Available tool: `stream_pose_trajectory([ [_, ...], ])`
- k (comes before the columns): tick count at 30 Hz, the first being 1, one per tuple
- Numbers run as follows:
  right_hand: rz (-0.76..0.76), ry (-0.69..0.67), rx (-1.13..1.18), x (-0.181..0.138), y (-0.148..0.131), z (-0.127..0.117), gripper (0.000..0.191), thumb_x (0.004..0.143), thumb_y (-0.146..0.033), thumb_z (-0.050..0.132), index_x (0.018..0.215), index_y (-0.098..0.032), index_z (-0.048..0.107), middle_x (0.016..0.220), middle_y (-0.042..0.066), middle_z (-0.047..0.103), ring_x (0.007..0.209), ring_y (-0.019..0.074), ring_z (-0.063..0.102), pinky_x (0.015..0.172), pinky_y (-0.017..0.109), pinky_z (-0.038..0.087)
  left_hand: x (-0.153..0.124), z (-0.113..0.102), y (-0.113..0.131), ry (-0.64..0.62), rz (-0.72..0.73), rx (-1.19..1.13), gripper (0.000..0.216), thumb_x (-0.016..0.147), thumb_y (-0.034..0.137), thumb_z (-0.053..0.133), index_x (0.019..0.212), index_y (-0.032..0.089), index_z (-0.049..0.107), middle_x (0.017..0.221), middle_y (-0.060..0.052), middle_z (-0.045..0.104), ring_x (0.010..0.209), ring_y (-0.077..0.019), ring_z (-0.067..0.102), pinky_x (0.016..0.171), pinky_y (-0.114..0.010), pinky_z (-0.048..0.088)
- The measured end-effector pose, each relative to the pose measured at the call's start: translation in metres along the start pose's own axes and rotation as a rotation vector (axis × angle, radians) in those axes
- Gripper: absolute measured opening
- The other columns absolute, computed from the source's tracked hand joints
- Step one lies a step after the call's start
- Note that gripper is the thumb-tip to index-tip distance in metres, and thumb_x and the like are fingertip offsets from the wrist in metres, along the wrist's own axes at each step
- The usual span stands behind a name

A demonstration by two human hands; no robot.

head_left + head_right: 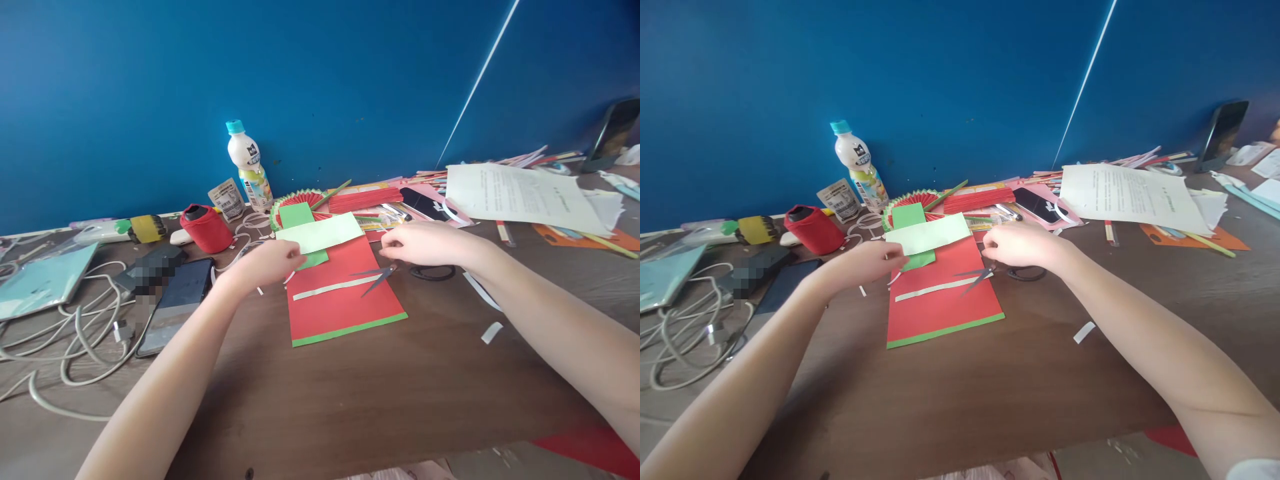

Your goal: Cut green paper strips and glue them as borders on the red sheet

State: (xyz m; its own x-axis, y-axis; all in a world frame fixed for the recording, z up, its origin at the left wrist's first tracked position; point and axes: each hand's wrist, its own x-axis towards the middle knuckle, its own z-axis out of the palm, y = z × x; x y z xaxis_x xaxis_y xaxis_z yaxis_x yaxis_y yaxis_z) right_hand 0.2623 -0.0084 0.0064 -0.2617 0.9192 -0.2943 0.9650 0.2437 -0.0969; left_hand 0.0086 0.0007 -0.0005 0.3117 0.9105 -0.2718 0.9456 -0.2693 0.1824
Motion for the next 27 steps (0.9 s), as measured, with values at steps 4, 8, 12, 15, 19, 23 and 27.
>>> stream_pose_trajectory([
  [4, 0.090, 0.107, -0.053, 0.009, 0.009, 0.002, 0.032, 0.081, -0.040, 0.036, 0.060, -0.021, 0.048, 0.057, 0.000, 0.051, 0.053, 0.0146, 0.044, 0.049, 0.028, 0.025, 0.002, -0.015, -0.025, 0.146, -0.130, 0.119, 0.024, 0.077, 0.030, 0.036, 0.074, 0.020, 0.058, 0.084, -0.006, 0.065, 0.072, -0.0207, 0.059, 0.056, -0.027, 0.037],
  [8, 0.135, 0.102, -0.048, 0.021, 0.020, 0.008, 0.029, 0.080, -0.039, 0.038, 0.059, -0.020, 0.043, 0.061, 0.000, 0.051, 0.057, 0.0150, 0.046, 0.051, 0.027, 0.024, 0.004, -0.020, -0.049, 0.157, -0.244, 0.142, 0.024, 0.075, 0.029, 0.039, 0.081, 0.022, 0.061, 0.089, -0.003, 0.067, 0.079, -0.0206, 0.060, 0.060, -0.025, 0.040],
  [12, 0.178, 0.090, -0.017, 0.030, 0.028, 0.012, 0.027, 0.080, -0.040, 0.039, 0.062, -0.021, 0.046, 0.065, 0.001, 0.052, 0.062, 0.0164, 0.049, 0.051, 0.026, 0.026, 0.007, -0.015, -0.059, 0.116, -0.242, 0.111, 0.024, 0.074, 0.036, 0.043, 0.083, 0.022, 0.060, 0.090, -0.003, 0.067, 0.079, -0.0203, 0.061, 0.059, -0.025, 0.041],
  [15, 0.179, 0.101, 0.010, 0.033, 0.030, 0.014, 0.029, 0.082, -0.042, 0.036, 0.065, -0.021, 0.047, 0.062, 0.001, 0.050, 0.059, 0.0160, 0.047, 0.050, 0.027, 0.026, 0.009, -0.009, -0.059, -0.012, -0.158, 0.099, 0.025, 0.067, 0.042, 0.053, 0.078, 0.020, 0.059, 0.088, -0.005, 0.067, 0.077, -0.0209, 0.061, 0.058, -0.025, 0.041],
  [19, 0.079, 0.076, 0.074, 0.032, 0.027, 0.015, 0.032, 0.081, -0.046, 0.035, 0.066, -0.021, 0.047, 0.059, 0.000, 0.047, 0.054, 0.0140, 0.042, 0.050, 0.027, 0.026, 0.011, -0.005, -0.058, -0.049, -0.080, 0.082, 0.018, 0.068, 0.035, 0.050, 0.075, 0.021, 0.057, 0.089, -0.005, 0.066, 0.077, -0.0202, 0.060, 0.059, -0.025, 0.040],
  [23, -0.008, 0.060, 0.120, 0.030, 0.022, 0.014, 0.031, 0.079, -0.047, 0.039, 0.066, -0.020, 0.049, 0.064, 0.000, 0.053, 0.057, 0.0141, 0.045, 0.051, 0.026, 0.027, 0.007, -0.009, -0.060, 0.038, -0.072, 0.055, 0.015, 0.070, 0.031, 0.046, 0.075, 0.021, 0.055, 0.087, -0.003, 0.067, 0.076, -0.0197, 0.060, 0.061, -0.025, 0.040],
  [27, -0.030, 0.087, 0.212, 0.028, 0.019, 0.012, 0.034, 0.080, -0.050, 0.039, 0.070, -0.021, 0.053, 0.064, 0.001, 0.055, 0.055, 0.0139, 0.046, 0.051, 0.026, 0.028, -0.002, -0.022, -0.057, 0.210, -0.126, -0.096, 0.015, 0.071, 0.032, 0.047, 0.079, 0.021, 0.053, 0.086, -0.002, 0.069, 0.072, -0.0180, 0.060, 0.058, -0.025, 0.040],
])
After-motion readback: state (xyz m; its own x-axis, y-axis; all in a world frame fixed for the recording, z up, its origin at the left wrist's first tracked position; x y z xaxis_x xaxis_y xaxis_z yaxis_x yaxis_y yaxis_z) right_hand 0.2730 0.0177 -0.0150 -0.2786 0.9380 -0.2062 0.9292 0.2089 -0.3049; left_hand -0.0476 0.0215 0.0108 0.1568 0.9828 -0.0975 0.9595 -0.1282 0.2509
